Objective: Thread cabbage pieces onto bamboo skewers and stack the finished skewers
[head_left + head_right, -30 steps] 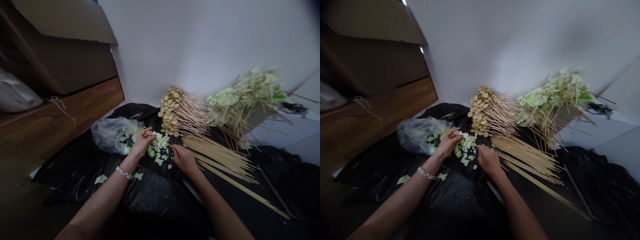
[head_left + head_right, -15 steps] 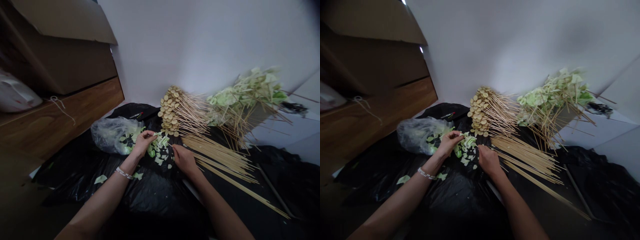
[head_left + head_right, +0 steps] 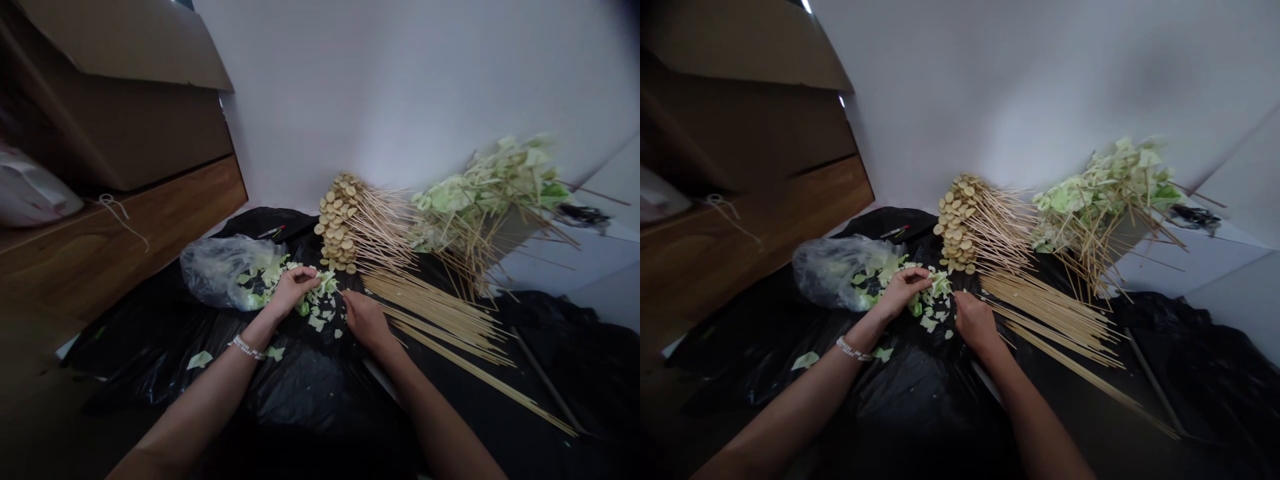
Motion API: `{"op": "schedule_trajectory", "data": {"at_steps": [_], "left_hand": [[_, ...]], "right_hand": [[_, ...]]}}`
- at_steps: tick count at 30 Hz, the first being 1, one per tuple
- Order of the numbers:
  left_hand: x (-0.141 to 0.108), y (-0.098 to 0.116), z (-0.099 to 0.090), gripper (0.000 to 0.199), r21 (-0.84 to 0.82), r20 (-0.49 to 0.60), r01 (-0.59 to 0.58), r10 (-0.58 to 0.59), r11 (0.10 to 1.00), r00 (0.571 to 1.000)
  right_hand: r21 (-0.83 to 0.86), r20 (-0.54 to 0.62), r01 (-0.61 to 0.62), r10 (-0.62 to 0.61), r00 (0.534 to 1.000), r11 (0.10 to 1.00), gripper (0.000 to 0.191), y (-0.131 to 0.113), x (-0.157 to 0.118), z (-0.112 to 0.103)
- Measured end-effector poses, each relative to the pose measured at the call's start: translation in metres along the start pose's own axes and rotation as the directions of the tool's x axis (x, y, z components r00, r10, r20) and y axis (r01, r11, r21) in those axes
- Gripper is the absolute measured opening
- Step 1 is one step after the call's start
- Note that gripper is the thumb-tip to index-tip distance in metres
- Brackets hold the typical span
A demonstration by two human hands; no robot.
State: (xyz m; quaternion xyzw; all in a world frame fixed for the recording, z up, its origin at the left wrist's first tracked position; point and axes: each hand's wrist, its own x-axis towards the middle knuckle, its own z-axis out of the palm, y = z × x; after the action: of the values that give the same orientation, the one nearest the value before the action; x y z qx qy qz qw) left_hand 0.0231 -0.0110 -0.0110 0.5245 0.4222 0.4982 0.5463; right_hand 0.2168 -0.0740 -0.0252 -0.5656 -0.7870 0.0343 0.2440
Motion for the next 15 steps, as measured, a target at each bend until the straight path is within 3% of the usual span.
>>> {"op": "schedule_trajectory", "data": {"at_steps": [4,8,12,15], "left_hand": [[0.002,0.008,-0.005,0.035,0.064,0.046,-0.049,0.046,0.997,0.998],[0.006,0.031,-0.008,0.032,0.24,-0.061,-0.118,0.136,0.964,0.989],[-0.004,0.091,0.001,0.027,0.35,-0.015,-0.232,0.253,0.907,0.967],[-0.049,0.135,0.006,0.021,0.365,0.11,-0.361,0.345,0.858,0.932]], "right_hand": [[-0.031,-0.012,-0.025,0.024,1.0,0.999,0.026,-0.001,0.0,-0.002],[-0.107,-0.097,-0.011,0.001,0.995,0.994,0.026,-0.002,0.004,-0.016],[-0.152,-0.279,0.094,-0.134,0.951,0.984,0.023,-0.017,0.006,-0.064],[-0.054,-0.445,0.195,-0.199,0.873,0.979,0.018,-0.042,-0.007,-0.116]]}}
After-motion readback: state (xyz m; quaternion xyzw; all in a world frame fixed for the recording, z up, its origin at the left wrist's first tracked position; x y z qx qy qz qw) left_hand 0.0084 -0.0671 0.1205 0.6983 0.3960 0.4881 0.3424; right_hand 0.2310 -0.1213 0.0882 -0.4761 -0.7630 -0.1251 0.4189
